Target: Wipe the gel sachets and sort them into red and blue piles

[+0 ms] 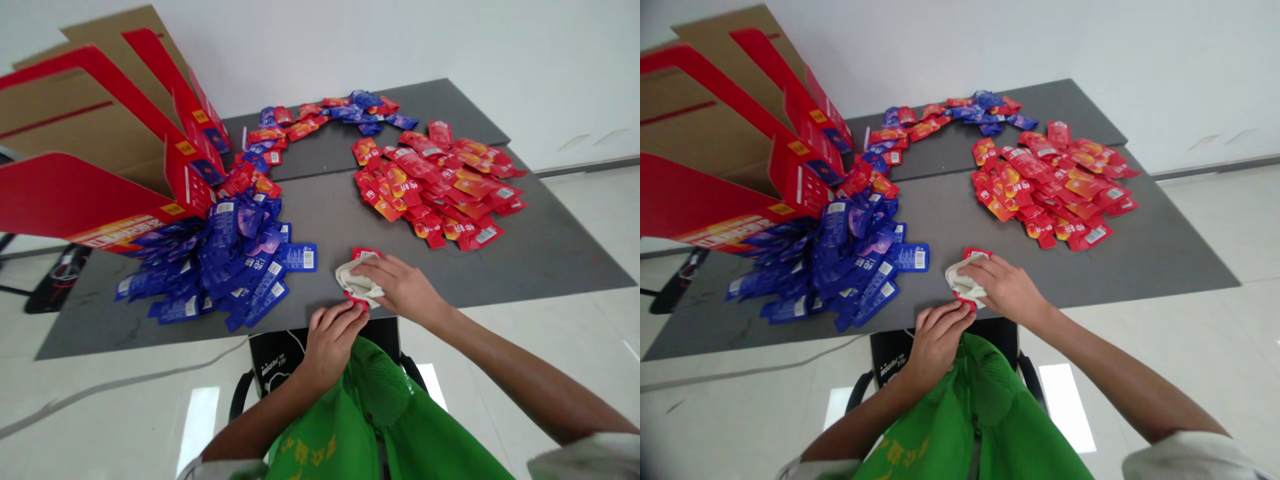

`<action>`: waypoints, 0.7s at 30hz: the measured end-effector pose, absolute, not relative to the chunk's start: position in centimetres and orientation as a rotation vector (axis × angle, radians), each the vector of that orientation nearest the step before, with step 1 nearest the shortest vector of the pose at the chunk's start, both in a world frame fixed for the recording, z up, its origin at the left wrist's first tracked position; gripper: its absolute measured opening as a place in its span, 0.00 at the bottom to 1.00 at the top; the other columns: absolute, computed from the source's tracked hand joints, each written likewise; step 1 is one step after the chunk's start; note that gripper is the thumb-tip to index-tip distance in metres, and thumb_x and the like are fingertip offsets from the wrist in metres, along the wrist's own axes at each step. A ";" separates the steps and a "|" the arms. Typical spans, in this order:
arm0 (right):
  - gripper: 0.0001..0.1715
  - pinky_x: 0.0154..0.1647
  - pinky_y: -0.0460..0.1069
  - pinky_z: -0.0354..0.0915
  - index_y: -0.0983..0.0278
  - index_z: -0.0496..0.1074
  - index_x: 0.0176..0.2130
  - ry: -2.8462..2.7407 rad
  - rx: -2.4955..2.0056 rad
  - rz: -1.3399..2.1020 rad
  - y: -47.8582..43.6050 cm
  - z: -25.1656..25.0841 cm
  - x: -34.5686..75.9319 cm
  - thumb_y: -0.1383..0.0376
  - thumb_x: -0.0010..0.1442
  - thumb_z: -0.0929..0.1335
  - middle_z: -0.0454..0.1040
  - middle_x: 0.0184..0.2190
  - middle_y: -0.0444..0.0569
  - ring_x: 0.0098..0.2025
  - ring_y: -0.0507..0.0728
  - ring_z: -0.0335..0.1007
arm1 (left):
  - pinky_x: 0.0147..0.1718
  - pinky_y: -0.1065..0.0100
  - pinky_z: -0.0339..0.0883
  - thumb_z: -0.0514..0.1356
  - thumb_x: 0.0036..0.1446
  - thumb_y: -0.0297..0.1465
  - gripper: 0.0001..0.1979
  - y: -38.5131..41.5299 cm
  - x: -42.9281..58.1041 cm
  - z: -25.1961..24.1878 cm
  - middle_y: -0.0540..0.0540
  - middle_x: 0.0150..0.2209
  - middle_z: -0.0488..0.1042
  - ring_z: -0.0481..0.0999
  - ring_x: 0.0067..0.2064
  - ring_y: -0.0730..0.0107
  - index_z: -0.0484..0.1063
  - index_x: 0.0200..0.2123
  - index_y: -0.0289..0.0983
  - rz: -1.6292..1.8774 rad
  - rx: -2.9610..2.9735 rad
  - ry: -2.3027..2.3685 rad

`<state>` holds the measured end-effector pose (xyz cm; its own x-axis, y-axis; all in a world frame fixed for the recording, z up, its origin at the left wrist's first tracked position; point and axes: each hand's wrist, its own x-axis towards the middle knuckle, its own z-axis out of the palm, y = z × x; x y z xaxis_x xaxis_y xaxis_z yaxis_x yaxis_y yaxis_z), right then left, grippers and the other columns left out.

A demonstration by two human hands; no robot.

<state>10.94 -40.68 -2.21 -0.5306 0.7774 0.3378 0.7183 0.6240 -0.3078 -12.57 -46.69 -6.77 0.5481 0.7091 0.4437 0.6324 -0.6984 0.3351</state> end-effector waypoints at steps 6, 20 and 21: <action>0.21 0.54 0.58 0.73 0.63 0.75 0.60 -2.275 -1.366 -0.056 -34.0 -1.1 12.6 0.61 0.71 0.72 0.80 0.56 0.56 0.53 0.66 0.76 | 0.55 0.57 0.62 0.57 0.77 0.28 0.14 -46.6 -12.5 -6.6 0.51 0.58 0.83 0.79 0.60 0.64 0.79 0.57 0.44 0.883 2.621 1.154; 0.23 0.51 0.56 0.75 0.61 0.73 0.63 -2.383 -1.189 0.098 -40.0 -2.3 11.2 0.63 0.71 0.71 0.79 0.59 0.54 0.54 0.64 0.76 | 0.55 0.57 0.63 0.59 0.75 0.27 0.14 -46.6 -12.5 -6.6 0.50 0.57 0.83 0.78 0.59 0.61 0.79 0.58 0.44 0.825 2.605 1.163; 0.23 0.51 0.57 0.75 0.62 0.73 0.63 -2.367 -1.232 0.057 -38.5 -2.5 11.6 0.62 0.70 0.72 0.79 0.58 0.55 0.54 0.65 0.76 | 0.55 0.57 0.64 0.59 0.75 0.27 0.15 -46.6 -12.5 -6.7 0.50 0.58 0.83 0.78 0.60 0.61 0.79 0.58 0.45 0.807 2.607 1.169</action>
<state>11.61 -38.53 -2.46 -0.4874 0.7837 0.3851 0.7640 0.5963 -0.2464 -12.50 -46.62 -6.67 0.5454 0.7332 0.4062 0.6396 -0.6772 0.3637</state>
